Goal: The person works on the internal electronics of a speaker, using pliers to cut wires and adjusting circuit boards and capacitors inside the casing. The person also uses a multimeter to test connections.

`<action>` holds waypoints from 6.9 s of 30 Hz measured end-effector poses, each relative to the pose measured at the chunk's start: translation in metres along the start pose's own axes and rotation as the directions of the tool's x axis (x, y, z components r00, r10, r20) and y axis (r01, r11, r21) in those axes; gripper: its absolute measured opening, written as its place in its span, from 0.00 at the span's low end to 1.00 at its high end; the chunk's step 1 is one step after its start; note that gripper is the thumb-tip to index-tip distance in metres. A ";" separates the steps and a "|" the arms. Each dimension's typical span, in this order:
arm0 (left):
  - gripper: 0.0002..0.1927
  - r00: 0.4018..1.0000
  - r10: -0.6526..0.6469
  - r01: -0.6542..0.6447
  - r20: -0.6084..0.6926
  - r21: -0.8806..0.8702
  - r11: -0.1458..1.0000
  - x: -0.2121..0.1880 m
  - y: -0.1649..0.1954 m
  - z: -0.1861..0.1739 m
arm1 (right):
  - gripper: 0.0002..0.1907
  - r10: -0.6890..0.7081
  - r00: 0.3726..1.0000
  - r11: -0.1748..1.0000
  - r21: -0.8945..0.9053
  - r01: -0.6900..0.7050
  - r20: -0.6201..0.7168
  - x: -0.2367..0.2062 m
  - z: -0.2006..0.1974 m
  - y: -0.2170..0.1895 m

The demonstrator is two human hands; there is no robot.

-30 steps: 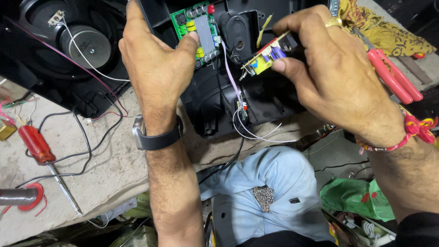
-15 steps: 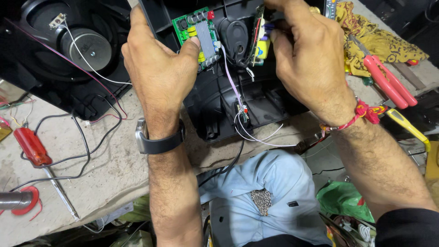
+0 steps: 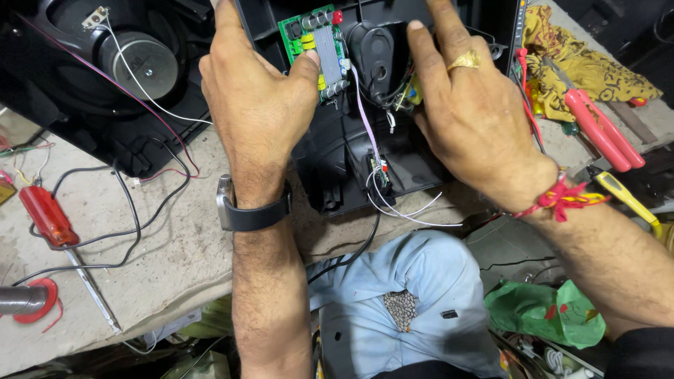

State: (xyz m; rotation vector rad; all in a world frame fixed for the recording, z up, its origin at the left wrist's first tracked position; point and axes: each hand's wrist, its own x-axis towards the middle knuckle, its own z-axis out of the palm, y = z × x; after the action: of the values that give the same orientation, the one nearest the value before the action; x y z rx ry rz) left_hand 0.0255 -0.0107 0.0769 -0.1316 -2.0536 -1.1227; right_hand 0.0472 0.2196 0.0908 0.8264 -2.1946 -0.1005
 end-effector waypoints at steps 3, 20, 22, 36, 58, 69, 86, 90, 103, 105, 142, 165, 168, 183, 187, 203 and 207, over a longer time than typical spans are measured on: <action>0.38 0.999 -0.016 0.017 0.029 -0.034 0.999 0.001 0.001 0.000 | 0.29 -0.018 0.998 1.000 -0.025 0.017 -0.064 0.004 0.000 0.000; 0.36 0.999 0.036 -0.035 0.028 -0.043 0.998 -0.001 0.008 -0.002 | 0.11 0.192 0.981 0.788 0.596 -0.156 0.004 -0.037 0.017 -0.001; 0.34 0.999 0.035 -0.034 0.021 -0.032 0.999 -0.001 0.009 -0.003 | 0.12 0.255 0.966 0.716 0.665 -0.212 0.034 -0.034 0.025 0.001; 0.30 1.000 -0.001 0.001 -0.012 -0.027 1.000 -0.004 0.011 -0.003 | 0.15 0.607 0.793 0.434 0.818 -0.378 0.045 -0.016 0.055 -0.019; 0.36 0.994 0.095 -0.096 -0.052 -0.024 0.995 -0.009 0.012 0.000 | 0.18 0.174 0.970 0.929 0.356 -0.104 -0.170 0.013 0.006 0.008; 0.36 0.996 0.087 -0.089 -0.025 -0.087 0.992 -0.015 0.016 -0.002 | 0.14 0.257 0.942 0.964 0.127 -0.234 -0.218 0.025 0.001 -0.006; 0.30 0.989 0.142 -0.140 -0.040 0.060 0.988 -0.012 0.030 -0.003 | 0.16 0.113 0.988 0.965 0.223 -0.135 0.110 0.035 -0.033 0.034; 0.29 0.985 0.166 -0.164 -0.043 0.054 0.985 -0.011 0.029 -0.006 | 0.16 0.187 0.970 0.931 0.285 -0.226 0.158 0.036 -0.023 0.026; 0.37 0.985 0.140 -0.133 -0.104 0.069 0.989 -0.015 0.012 -0.004 | 0.11 0.407 0.913 0.785 0.509 -0.353 0.007 0.021 0.022 0.008; 0.36 0.996 0.040 -0.032 -0.085 0.089 0.995 -0.012 0.010 -0.005 | 0.13 0.452 0.890 0.745 0.571 -0.345 -0.053 0.013 0.030 -0.007; 0.22 0.999 0.031 -0.036 -0.021 -0.406 0.913 -0.017 -0.008 -0.004 | 0.23 0.582 0.801 0.677 0.627 -0.386 -0.136 -0.038 0.046 -0.070; 0.25 0.998 -0.058 0.045 -0.040 -0.270 0.962 -0.013 0.008 0.001 | 0.18 0.536 0.825 0.686 0.661 -0.303 -0.179 -0.025 0.030 -0.039; 0.25 0.999 -0.033 0.020 -0.033 -0.326 0.945 -0.013 0.006 0.000 | 0.18 0.520 0.831 0.731 0.606 -0.313 -0.199 -0.024 0.027 -0.040; 0.20 1.000 0.013 -0.013 -0.004 -0.411 0.912 -0.006 -0.014 -0.004 | 0.10 0.672 0.655 0.595 0.779 -0.199 -0.346 -0.075 0.004 -0.042; 0.19 0.999 -0.044 0.039 0.001 -0.458 0.888 -0.001 -0.015 -0.001 | 0.08 0.608 0.706 0.682 0.694 -0.232 -0.362 -0.079 0.007 -0.038; 0.22 0.999 -0.017 0.002 -0.043 -0.317 0.948 -0.005 -0.011 0.000 | 0.29 0.379 0.914 0.828 0.495 -0.263 -0.148 -0.001 0.013 -0.035; 0.24 0.997 -0.051 0.034 -0.059 -0.268 0.963 -0.005 -0.007 0.000 | 0.23 0.474 0.871 0.769 0.543 -0.338 -0.130 -0.002 0.010 -0.035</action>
State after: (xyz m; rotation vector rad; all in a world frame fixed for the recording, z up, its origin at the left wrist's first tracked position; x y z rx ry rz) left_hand 0.0263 -0.0135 0.0692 -0.1821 -1.8478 -1.4095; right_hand 0.0597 0.1912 0.0717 0.5586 -2.1108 0.7981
